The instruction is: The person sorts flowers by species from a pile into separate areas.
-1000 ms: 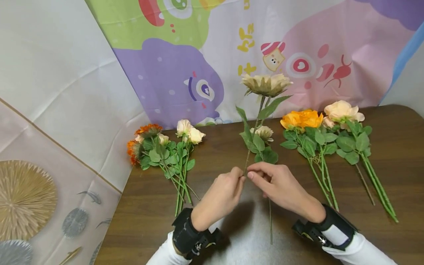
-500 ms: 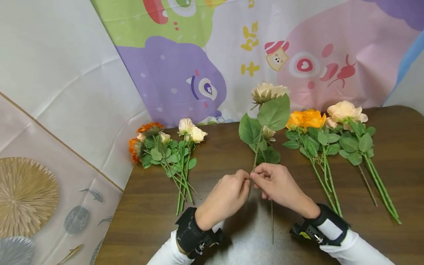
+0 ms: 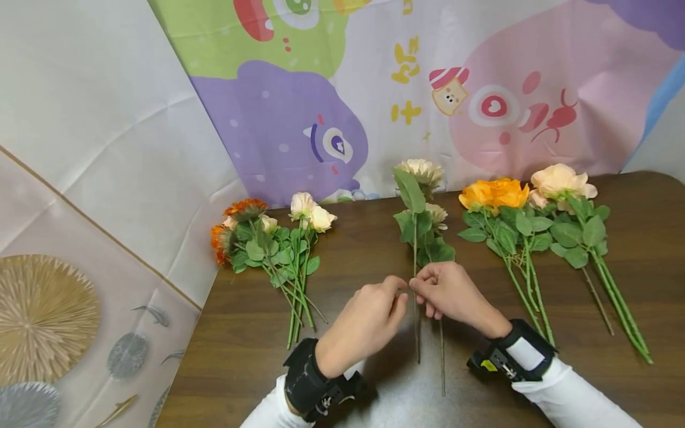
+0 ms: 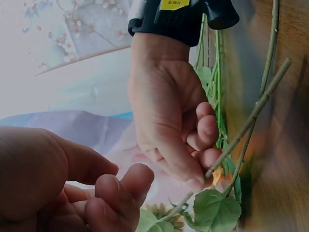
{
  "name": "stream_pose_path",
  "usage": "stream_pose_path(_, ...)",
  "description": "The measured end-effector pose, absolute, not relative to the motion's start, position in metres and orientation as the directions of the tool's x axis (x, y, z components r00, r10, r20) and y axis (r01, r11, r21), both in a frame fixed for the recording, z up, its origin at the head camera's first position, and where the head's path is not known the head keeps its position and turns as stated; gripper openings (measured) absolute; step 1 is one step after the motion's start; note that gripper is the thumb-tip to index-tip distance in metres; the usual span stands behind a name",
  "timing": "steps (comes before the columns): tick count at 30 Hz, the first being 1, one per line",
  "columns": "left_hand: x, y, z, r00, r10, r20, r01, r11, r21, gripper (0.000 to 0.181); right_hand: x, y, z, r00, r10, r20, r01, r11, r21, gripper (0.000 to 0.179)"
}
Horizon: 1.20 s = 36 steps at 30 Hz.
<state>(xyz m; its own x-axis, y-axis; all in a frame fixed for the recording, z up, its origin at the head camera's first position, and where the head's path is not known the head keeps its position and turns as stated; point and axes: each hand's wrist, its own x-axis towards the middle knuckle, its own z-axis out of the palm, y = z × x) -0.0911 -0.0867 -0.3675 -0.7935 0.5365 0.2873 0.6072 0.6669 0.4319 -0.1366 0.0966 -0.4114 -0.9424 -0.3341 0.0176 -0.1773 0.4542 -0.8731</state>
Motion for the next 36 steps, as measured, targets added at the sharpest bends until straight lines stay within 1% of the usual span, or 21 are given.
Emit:
stream_pose_path(7, -0.087, -0.084, -0.367, -0.79, 0.548, 0.274, 0.612, 0.675, 0.413, 0.017, -0.137, 0.096, -0.416, -0.94, -0.342, -0.019, -0.156, 0.476, -0.865, 0.021)
stream_pose_path(18, -0.087, -0.081, -0.37, -0.783, 0.556, 0.281, 0.622, 0.676, 0.396, 0.018, -0.136, 0.092, -0.429, -0.936, -0.341, -0.09, -0.125, 0.558, -0.82, 0.024)
stream_pose_path(22, -0.087, -0.081, -0.369, -0.78, 0.558, 0.283, 0.625, 0.678, 0.387, 0.016, -0.135, 0.09, -0.431, -0.931, -0.343, -0.124, -0.113, 0.593, -0.797, 0.029)
stream_pose_path(26, -0.087, -0.081, -0.369, -0.781, 0.56, 0.277, 0.624, 0.685, 0.375, 0.014, -0.135, 0.089, -0.432, -0.911, -0.364, -0.191, -0.089, 0.629, -0.772, 0.036)
stream_pose_path(29, -0.087, -0.082, -0.368, -0.785, 0.56, 0.265, 0.619, 0.692, 0.37, 0.012, -0.133, 0.088, -0.431, -0.886, -0.401, -0.232, -0.086, 0.635, -0.768, 0.038)
stream_pose_path(32, -0.086, -0.082, -0.368, -0.793, 0.56, 0.241, 0.608, 0.705, 0.364, 0.011, -0.132, 0.088, -0.429, -0.863, -0.444, -0.242, -0.109, 0.631, -0.768, 0.037)
stream_pose_path(36, -0.087, -0.084, -0.369, -0.809, 0.553, 0.197, 0.586, 0.738, 0.335, 0.015, -0.13, 0.09, -0.422, -0.845, -0.484, -0.227, -0.167, 0.643, -0.748, 0.032)
